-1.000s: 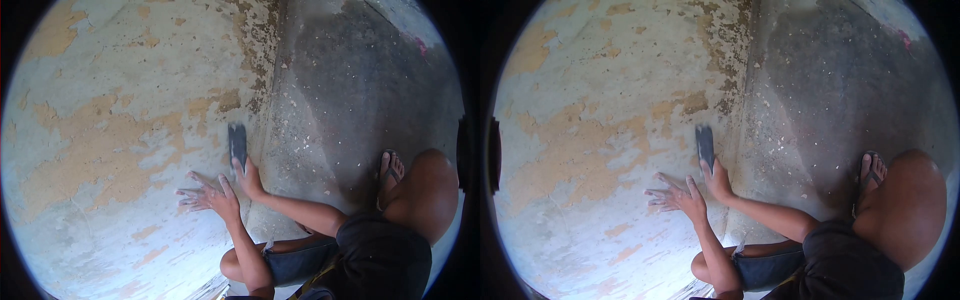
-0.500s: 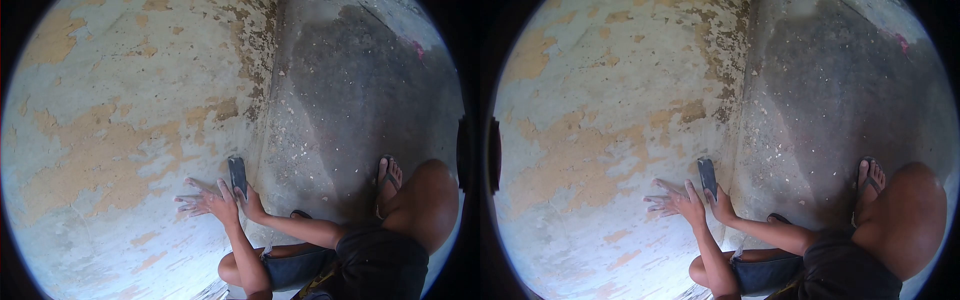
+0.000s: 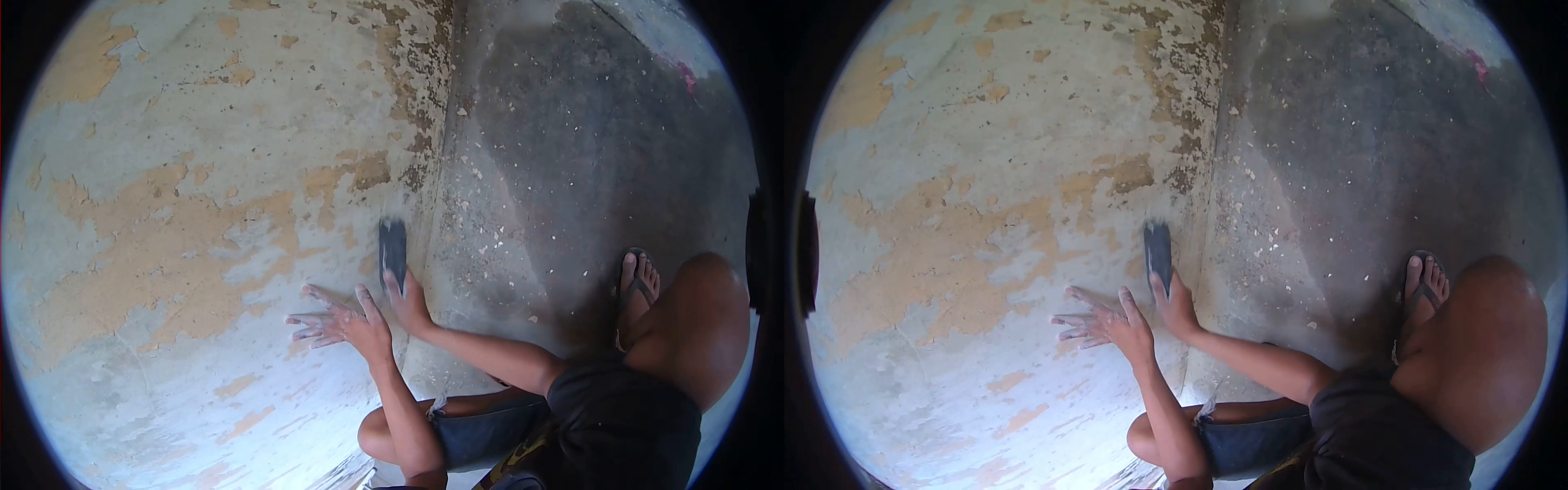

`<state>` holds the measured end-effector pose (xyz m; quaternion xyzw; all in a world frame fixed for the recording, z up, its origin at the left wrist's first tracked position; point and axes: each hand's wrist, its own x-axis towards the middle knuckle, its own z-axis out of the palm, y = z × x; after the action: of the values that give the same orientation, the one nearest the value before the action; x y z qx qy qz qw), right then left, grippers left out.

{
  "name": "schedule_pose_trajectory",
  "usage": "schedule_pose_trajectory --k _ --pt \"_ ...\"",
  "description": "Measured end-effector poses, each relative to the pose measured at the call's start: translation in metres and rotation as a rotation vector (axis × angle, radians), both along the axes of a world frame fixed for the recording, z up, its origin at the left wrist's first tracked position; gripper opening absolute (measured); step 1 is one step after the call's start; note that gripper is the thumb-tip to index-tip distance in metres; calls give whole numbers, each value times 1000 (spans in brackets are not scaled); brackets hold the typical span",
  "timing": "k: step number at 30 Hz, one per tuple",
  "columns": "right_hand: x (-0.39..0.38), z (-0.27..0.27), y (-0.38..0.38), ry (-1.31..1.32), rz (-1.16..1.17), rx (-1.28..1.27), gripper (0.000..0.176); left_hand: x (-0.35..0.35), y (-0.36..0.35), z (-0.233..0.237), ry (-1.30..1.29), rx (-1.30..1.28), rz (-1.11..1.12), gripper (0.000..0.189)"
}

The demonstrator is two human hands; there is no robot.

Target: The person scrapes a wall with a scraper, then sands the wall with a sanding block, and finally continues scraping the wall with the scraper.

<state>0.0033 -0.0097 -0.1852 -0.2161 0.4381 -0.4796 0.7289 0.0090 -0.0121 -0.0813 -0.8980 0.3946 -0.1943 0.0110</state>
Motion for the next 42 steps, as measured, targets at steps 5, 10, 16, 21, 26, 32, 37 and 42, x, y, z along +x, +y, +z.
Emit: schedule_pose_trajectory --k 5,10,16,21,26,32,37,42 --pt "-10 12 -1 13 37 28 37 2 -3 -1 19 19 -33 90" --pt "0 4 42 136 89 -40 36 -2 -6 -4 47 -38 -14 87" --pt "-10 8 4 42 81 59 37 5 3 -2 58 23 -13 88" --pt "3 -6 41 70 103 -8 38 1 -3 -4 47 5 9 87" --pt "-6 3 -13 47 -12 40 41 3 7 3 71 15 -46 85" --pt "-4 5 43 94 104 3 42 -4 -1 -2 52 16 37 84" --pt "-6 1 -3 47 -4 20 40 1 4 2 75 32 -32 84" --pt "-8 1 45 58 152 23 39 -7 -6 -3 99 10 -21 84"
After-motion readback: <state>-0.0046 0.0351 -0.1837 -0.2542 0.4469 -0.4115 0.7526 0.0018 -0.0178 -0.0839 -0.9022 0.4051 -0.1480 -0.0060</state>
